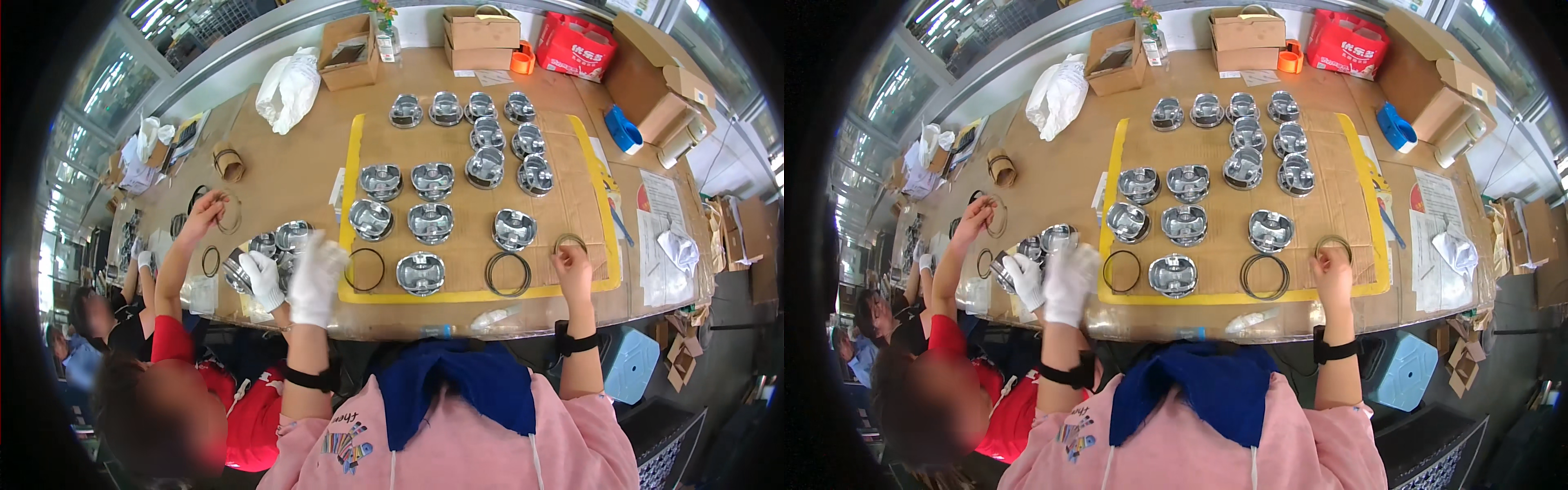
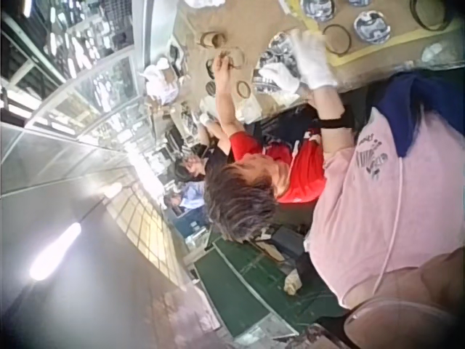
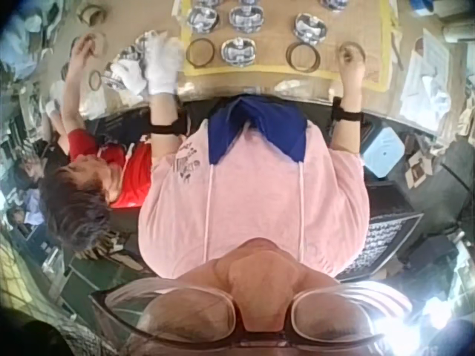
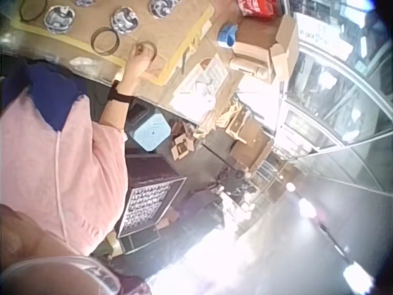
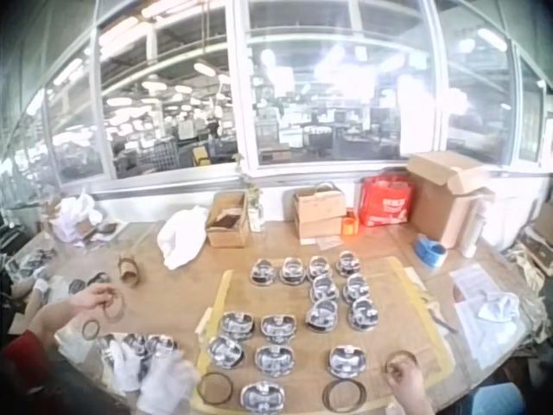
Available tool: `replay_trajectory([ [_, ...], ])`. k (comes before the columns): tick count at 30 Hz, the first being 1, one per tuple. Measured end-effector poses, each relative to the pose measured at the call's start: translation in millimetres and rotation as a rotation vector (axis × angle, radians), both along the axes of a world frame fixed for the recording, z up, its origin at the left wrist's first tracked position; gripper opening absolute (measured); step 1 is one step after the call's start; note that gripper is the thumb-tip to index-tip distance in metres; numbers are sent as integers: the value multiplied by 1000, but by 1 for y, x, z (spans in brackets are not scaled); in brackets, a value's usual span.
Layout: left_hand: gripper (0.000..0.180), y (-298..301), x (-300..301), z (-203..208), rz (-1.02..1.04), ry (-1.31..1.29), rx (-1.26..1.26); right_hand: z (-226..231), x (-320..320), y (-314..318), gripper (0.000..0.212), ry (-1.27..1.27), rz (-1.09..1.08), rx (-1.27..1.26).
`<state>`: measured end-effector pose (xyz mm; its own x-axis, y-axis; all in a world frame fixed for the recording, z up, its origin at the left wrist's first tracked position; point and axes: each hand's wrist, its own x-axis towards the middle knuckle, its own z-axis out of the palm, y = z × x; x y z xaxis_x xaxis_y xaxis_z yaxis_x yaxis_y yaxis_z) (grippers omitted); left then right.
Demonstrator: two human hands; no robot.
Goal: Installing metal rings onto engine pistons at an assembly table.
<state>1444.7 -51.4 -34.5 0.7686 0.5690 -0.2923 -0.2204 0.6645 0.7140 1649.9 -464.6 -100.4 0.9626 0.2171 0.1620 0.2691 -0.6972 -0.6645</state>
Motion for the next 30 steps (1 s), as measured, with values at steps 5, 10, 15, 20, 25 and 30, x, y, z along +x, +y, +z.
replay_trajectory([
  [5,42,-93,30,-7,-579,303,1491,-26,-17,8,27,56,-29,11],
  [10,44,-113,41,-40,-693,447,2118,-19,-20,13,26,118,-51,-8],
  [15,42,-109,52,-32,-796,575,2193,-17,-4,-19,35,-85,-278,-224],
  [20,43,-108,63,7,-959,638,1852,-44,34,-55,29,-196,-428,-361],
  [25,37,-101,50,-5,-823,412,824,-40,43,-58,17,-17,-397,-315],
  [30,30,-111,41,-5,-571,160,292,-35,32,-58,13,-134,-414,-70],
])
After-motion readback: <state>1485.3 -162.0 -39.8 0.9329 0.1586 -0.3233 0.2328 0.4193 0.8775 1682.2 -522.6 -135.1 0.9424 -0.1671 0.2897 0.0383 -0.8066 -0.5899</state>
